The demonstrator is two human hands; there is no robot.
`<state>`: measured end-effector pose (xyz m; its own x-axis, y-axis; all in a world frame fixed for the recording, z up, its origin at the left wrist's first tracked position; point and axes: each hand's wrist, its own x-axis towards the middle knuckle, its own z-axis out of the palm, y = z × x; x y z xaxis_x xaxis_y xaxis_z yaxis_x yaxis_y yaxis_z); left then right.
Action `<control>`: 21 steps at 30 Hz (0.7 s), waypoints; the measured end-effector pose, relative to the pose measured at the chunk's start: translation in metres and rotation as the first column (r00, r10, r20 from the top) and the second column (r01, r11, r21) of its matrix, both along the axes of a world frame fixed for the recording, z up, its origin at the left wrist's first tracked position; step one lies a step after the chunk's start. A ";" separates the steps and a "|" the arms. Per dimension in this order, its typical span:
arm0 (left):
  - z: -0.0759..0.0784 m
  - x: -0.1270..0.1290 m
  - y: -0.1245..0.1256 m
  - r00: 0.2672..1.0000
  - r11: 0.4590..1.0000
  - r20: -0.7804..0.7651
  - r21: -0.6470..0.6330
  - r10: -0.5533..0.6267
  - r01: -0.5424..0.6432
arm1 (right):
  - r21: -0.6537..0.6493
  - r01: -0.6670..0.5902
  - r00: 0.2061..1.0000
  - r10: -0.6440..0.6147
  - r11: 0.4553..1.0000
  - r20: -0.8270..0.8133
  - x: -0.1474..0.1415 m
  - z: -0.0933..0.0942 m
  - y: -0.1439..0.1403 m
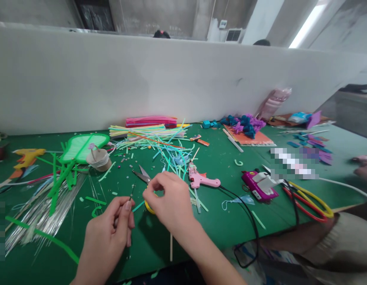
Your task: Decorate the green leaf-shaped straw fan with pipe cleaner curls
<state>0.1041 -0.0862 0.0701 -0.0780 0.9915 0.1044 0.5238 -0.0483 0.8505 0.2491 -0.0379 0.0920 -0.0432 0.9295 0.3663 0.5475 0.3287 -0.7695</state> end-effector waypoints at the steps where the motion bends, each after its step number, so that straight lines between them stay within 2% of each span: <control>1: 0.002 0.000 0.000 0.998 1.000 0.059 -0.026 0.013 -0.012 | 0.013 -0.004 1.000 0.004 1.000 0.002 0.004 0.002 0.000; 4: 0.010 0.002 -0.001 0.971 0.994 0.231 -0.101 0.057 -0.034 | -0.037 -0.126 0.992 0.127 0.991 0.022 0.010 0.007 -0.004; 7: 0.016 0.005 -0.003 0.951 0.992 0.300 -0.116 0.081 -0.048 | -0.123 -0.204 0.978 0.207 0.971 0.009 0.006 0.008 -0.009; 14: 0.015 0.007 -0.007 0.953 0.995 0.299 -0.094 0.046 -0.019 | -0.280 -0.325 0.927 0.246 0.903 -0.282 -0.007 0.008 -0.008; 17: 0.013 0.005 -0.007 0.959 0.995 0.282 -0.096 0.034 -0.007 | -0.303 -0.334 0.914 0.228 0.892 -0.336 -0.008 0.009 -0.006; 21: 0.013 0.004 -0.006 0.963 0.992 0.271 -0.119 -0.007 0.041 | -0.275 -0.321 0.919 0.228 0.906 -0.322 -0.008 0.008 -0.006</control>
<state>0.1080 -0.0925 0.0827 -0.0623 0.9973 -0.0395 0.2743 0.0552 0.9601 0.2415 -0.0435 0.0998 -0.2539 0.9630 0.0900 0.2210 0.1484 -0.9639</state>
